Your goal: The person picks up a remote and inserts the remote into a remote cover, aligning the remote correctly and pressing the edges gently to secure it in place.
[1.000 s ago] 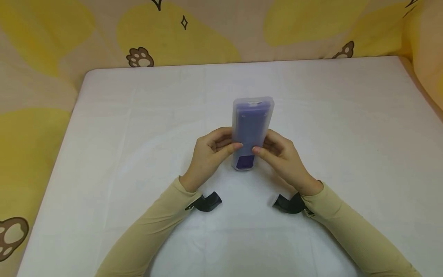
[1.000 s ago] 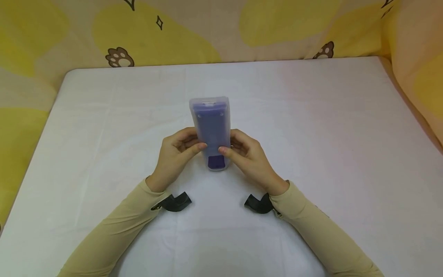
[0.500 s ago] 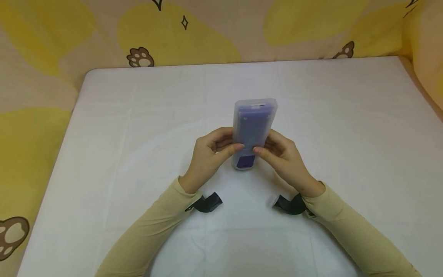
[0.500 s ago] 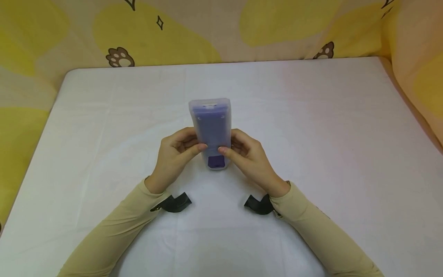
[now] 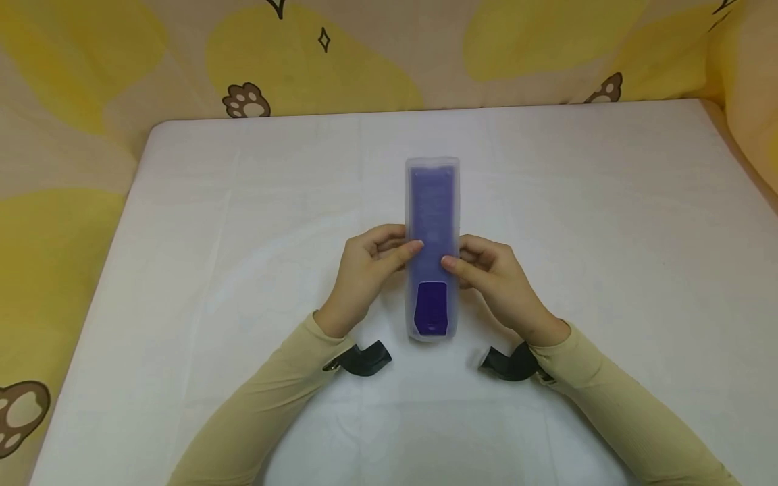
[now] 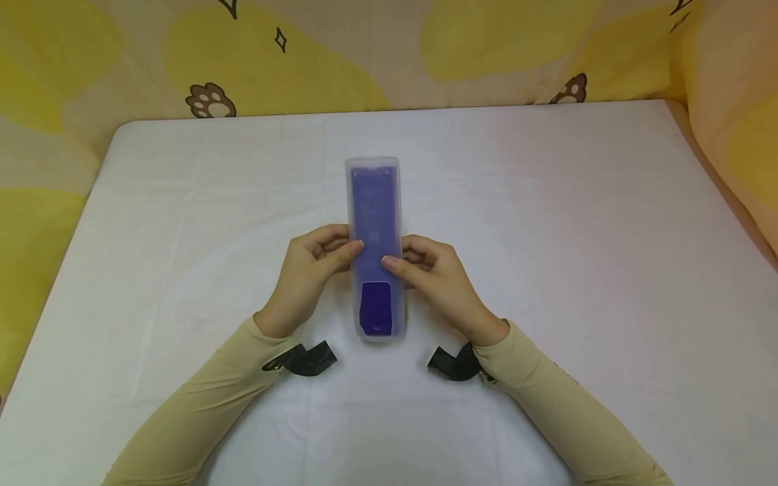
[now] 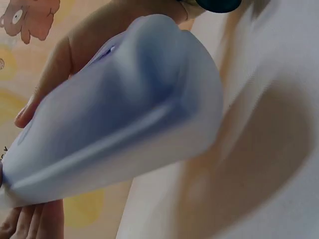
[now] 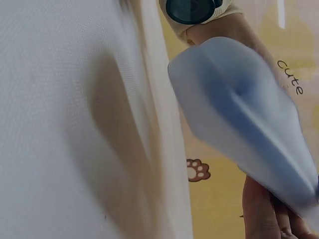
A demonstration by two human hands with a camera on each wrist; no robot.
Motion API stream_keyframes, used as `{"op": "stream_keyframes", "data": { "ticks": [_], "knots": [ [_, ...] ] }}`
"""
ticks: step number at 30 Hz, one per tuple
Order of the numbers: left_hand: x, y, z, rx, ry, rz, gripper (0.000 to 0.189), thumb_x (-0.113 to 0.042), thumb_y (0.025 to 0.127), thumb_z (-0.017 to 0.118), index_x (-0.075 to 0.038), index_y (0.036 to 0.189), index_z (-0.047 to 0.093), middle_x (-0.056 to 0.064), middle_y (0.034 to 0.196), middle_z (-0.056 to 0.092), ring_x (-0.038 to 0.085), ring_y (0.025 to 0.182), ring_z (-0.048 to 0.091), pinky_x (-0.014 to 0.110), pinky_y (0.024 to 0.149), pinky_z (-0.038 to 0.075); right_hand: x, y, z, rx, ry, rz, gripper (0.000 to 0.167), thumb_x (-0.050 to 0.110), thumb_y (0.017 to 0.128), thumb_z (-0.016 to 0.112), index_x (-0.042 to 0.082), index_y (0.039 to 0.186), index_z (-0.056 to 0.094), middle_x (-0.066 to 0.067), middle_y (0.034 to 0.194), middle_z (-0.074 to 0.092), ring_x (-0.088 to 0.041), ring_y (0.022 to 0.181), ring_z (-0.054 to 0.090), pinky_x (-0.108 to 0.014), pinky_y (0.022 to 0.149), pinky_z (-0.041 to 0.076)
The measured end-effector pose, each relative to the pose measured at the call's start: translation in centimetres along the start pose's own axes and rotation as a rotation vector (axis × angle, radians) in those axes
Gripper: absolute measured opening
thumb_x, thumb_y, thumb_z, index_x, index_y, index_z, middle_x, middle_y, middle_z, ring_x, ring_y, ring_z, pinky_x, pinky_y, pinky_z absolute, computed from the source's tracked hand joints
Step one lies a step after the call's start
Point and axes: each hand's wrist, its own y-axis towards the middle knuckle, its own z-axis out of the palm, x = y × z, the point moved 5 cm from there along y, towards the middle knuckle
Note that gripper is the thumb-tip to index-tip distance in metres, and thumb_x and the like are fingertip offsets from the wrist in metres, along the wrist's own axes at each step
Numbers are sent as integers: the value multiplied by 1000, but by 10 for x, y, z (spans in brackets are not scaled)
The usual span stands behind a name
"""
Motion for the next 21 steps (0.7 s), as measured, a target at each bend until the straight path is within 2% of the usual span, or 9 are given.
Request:
{"op": "stream_keyframes", "data": {
  "ticks": [4, 9, 13, 16, 21],
  "knots": [
    [4, 1, -1, -7, -34, -53, 27, -5, 89, 65, 8, 112, 61, 21, 103, 68, 21, 92, 67, 35, 80, 55, -3, 1, 0, -5, 62, 40, 19, 1, 92, 56, -7, 109, 60, 0, 89, 71, -13, 80, 67, -29, 68, 57],
    [5, 2, -1, -8, -45, -59, 27, -5, 88, 65, 9, 111, 61, 21, 102, 68, 21, 92, 67, 35, 81, 55, -3, 1, 1, 2, 114, 44, 16, 0, 92, 55, 4, 104, 64, -1, 90, 71, -13, 80, 67, -29, 69, 57],
    [7, 2, -3, -48, -39, -63, 26, -5, 87, 66, 9, 109, 62, 20, 100, 69, 18, 89, 67, 34, 80, 55, -3, 1, 0, -15, 110, 48, 16, -1, 91, 56, 8, 101, 65, 0, 88, 71, -12, 77, 67, -28, 67, 57],
    [6, 2, -5, -86, -15, -40, 25, -5, 85, 69, 8, 106, 64, 18, 97, 69, 16, 87, 67, 32, 81, 55, -3, 1, -2, -45, 79, 47, 14, 0, 91, 57, 6, 101, 66, 1, 86, 71, -12, 76, 67, -28, 66, 57],
    [0, 1, -7, -138, 36, 40, 23, -3, 83, 71, 7, 103, 66, 15, 99, 70, 17, 87, 68, 31, 79, 55, 0, 0, -3, -78, 55, 15, 14, 0, 90, 59, 4, 102, 65, 1, 86, 70, -12, 79, 67, -29, 67, 57]
  ]
}}
